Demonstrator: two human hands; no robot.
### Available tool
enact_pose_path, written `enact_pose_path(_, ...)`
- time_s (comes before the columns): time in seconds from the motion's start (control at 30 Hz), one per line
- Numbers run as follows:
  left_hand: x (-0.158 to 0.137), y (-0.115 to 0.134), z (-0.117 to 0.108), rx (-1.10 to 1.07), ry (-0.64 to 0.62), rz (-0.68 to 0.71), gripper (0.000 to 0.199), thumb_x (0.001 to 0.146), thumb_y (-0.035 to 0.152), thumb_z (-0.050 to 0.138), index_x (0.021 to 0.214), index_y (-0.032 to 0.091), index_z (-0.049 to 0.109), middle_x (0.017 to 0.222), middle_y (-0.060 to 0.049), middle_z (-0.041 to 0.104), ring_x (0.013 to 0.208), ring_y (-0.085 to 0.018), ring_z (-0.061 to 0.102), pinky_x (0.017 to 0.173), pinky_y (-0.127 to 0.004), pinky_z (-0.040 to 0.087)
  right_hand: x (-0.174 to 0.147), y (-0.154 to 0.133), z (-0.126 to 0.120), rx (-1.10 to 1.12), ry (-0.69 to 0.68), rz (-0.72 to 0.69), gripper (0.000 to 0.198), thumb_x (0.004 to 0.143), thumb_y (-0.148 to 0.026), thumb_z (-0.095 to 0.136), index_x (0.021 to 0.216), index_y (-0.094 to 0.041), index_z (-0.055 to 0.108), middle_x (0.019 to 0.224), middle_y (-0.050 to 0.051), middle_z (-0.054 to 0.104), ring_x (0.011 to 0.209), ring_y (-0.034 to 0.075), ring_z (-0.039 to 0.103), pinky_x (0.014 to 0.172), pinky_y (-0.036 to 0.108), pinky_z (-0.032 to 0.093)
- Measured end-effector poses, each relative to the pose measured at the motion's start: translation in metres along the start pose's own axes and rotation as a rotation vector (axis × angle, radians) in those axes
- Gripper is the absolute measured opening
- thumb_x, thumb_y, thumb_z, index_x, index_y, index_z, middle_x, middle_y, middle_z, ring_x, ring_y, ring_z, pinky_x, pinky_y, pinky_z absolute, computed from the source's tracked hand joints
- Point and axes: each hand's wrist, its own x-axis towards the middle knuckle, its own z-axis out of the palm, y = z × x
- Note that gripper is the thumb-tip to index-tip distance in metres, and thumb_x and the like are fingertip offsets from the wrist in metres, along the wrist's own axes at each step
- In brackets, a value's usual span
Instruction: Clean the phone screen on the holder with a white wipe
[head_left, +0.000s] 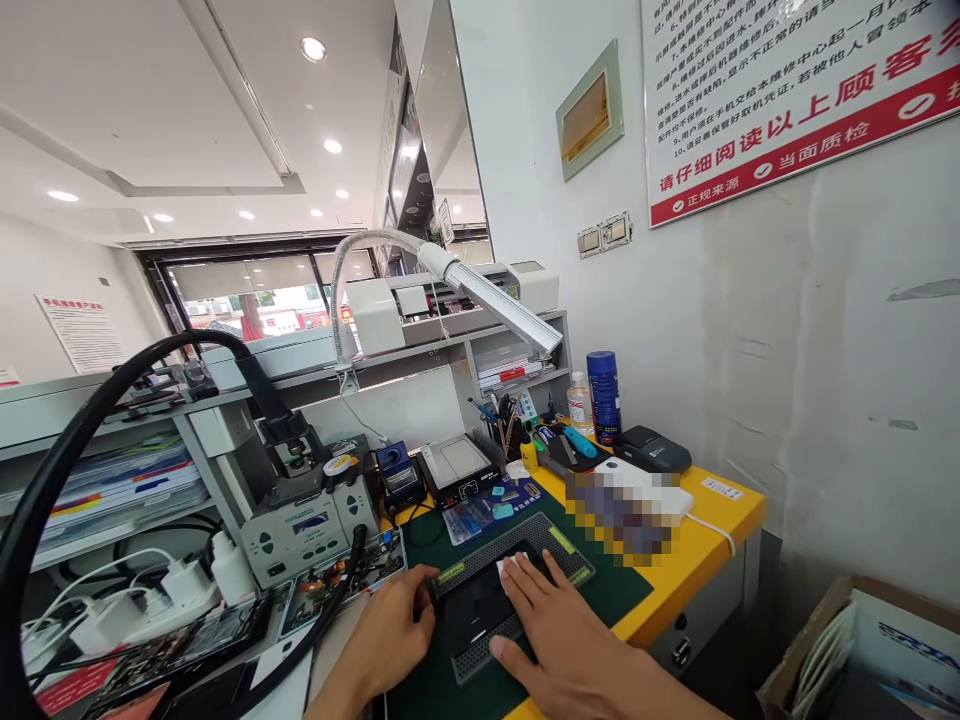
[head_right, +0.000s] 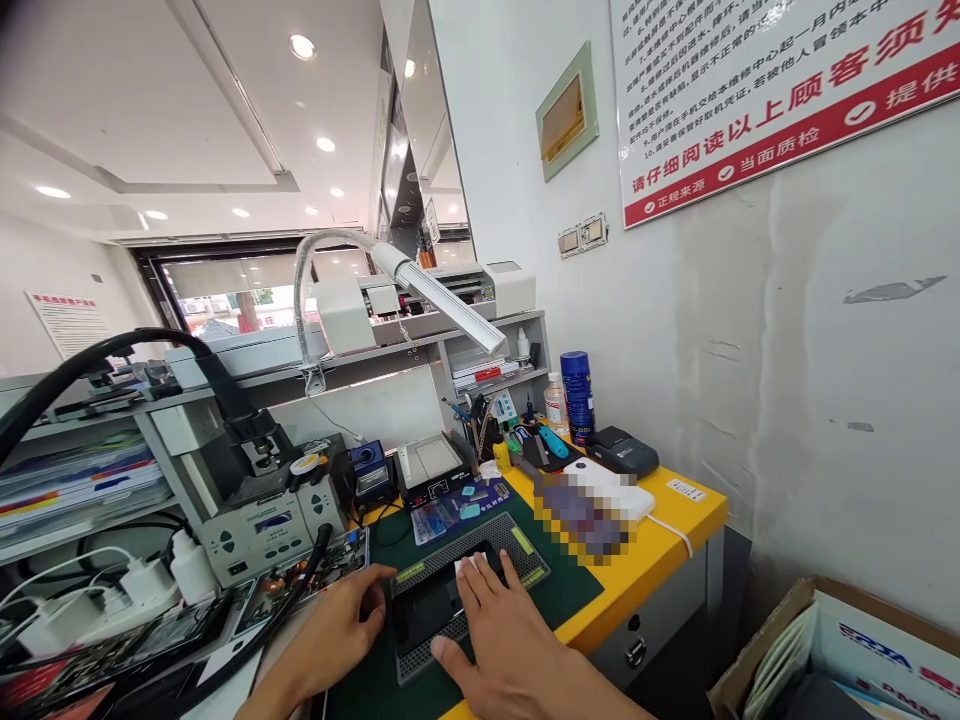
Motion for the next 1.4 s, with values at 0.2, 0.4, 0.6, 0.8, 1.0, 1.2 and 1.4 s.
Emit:
enact_pose_path(0.2,-0.001,0.003,0.001,0.014,0.03,-0.012,0.045,0.087,0.011,0.053,0.129,0.02,0.064,0.1,-0.004,0.074,0.099,-0.02,0.068,0.086,-0.026,0.045,0.029,-0.004,-0.001,-0.057,0.005,0.007,0.092,0.101,-0.07,0.02,0.161,0.0,0.016,0.168,0.021,0.013,0.156,0.039,0.005,0.126,0.062,-0.003)
enact_pose_path(0.4,-0.001,0.003,0.002,0.013,0.025,-0.006,0.046,0.085,0.01,0.053,0.13,0.017,0.063,0.1,-0.004,0.074,0.098,-0.02,0.068,0.086,-0.026,0.045,0.03,-0.006,0.004,-0.079,0.026,0.005,0.092,0.101,-0.069,0.015,0.161,0.001,0.014,0.169,0.023,0.011,0.156,0.04,0.003,0.125,0.063,-0.004)
enact_pose_path(0.6,-0.002,0.007,-0.001,0.008,0.016,0.005,0.046,0.086,0.011,0.051,0.13,0.018,0.063,0.098,-0.004,0.075,0.096,-0.02,0.068,0.082,-0.025,0.046,0.003,-0.014,0.004,-0.035,-0.021,-0.004,0.092,0.1,-0.07,0.023,0.161,-0.002,0.014,0.168,0.02,0.009,0.156,0.041,0.003,0.125,0.064,-0.003)
enact_pose_path(0.8,-0.002,0.002,0.001,0.0,0.006,0.007,0.042,0.089,0.016,0.052,0.13,0.02,0.062,0.097,-0.003,0.074,0.093,-0.02,0.069,0.077,-0.025,0.046,-0.014,-0.006,0.015,0.03,-0.006,-0.053,0.083,0.101,-0.069,0.029,0.162,-0.013,0.014,0.168,0.01,0.009,0.155,0.042,0.007,0.126,0.065,0.001)
enact_pose_path(1.0,-0.003,0.004,0.0,0.024,0.023,0.023,0.044,0.086,0.014,0.053,0.127,0.022,0.064,0.096,-0.003,0.075,0.097,-0.021,0.069,0.081,-0.025,0.046,-0.013,-0.007,0.013,0.016,0.005,-0.06,0.081,0.102,-0.066,0.033,0.162,-0.013,0.019,0.168,0.012,0.014,0.155,0.042,0.01,0.125,0.067,0.003)
enact_pose_path(1.2,-0.003,0.002,0.002,0.025,0.051,0.024,0.043,0.087,0.013,0.052,0.128,0.021,0.064,0.095,-0.003,0.075,0.1,-0.021,0.069,0.085,-0.026,0.046,0.003,-0.014,0.008,-0.032,0.036,-0.047,0.083,0.102,-0.066,0.031,0.162,-0.009,0.022,0.168,0.016,0.019,0.156,0.038,0.012,0.126,0.064,0.004)
enact_pose_path(1.4,-0.003,0.004,0.0,0.025,0.045,0.018,0.043,0.087,0.012,0.052,0.127,0.02,0.064,0.098,-0.003,0.075,0.1,-0.021,0.068,0.086,-0.026,0.046,0.034,-0.004,0.02,-0.058,0.071,-0.098,0.085,0.103,-0.067,0.021,0.162,-0.007,0.021,0.168,0.018,0.02,0.157,0.036,0.01,0.126,0.062,0.0)
